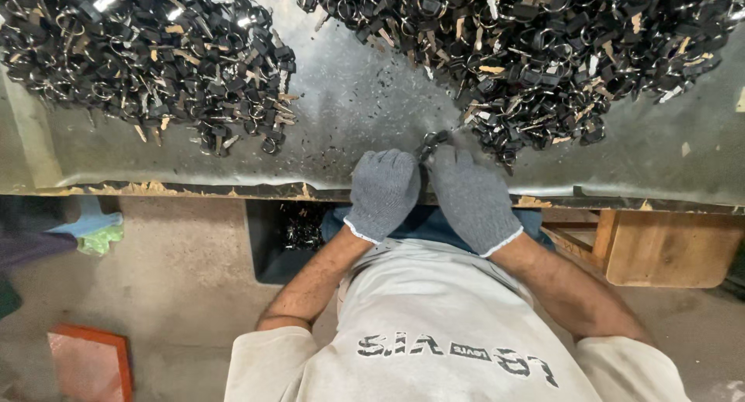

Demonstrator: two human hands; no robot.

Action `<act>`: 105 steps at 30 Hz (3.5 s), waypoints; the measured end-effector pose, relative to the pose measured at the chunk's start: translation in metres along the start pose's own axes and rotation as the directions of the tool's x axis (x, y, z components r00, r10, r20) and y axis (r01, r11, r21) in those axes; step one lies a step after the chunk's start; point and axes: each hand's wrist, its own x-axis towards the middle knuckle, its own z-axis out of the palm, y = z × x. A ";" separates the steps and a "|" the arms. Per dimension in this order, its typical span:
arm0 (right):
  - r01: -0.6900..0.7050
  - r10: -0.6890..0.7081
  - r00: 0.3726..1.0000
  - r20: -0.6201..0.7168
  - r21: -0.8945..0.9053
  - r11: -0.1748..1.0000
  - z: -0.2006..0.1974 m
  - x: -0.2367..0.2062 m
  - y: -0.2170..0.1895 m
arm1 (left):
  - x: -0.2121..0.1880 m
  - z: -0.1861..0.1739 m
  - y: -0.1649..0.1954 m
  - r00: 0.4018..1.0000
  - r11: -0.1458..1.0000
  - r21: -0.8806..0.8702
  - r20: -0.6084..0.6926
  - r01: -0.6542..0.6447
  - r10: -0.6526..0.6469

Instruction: The person wearing gray gloves picks small black metal clips one at a time from a large pile on a metal workbench, briefly handles and checks each piece, and drops it into a bin below the bench. The sorting continues across the whole episode with the piles slowly shifting.

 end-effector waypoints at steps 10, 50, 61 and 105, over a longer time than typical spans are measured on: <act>0.078 -0.135 0.986 0.099 0.445 0.892 -0.008 -0.013 0.021 | 0.022 -0.054 -0.003 0.967 0.908 -0.406 0.254 0.102 0.005; 0.005 -0.005 1.000 0.005 -0.007 1.000 0.008 0.003 -0.008 | 0.015 -0.005 -0.004 0.976 0.994 0.087 0.214 -0.069 0.049; 0.081 -0.069 0.996 -0.057 0.263 0.961 -0.006 0.004 0.007 | 0.010 -0.007 -0.006 0.992 0.996 0.016 0.096 0.084 -0.085; 0.344 -0.333 0.937 -0.105 0.435 0.832 0.014 0.022 0.038 | 0.024 -0.005 0.002 0.993 0.984 -0.143 0.073 0.107 -0.098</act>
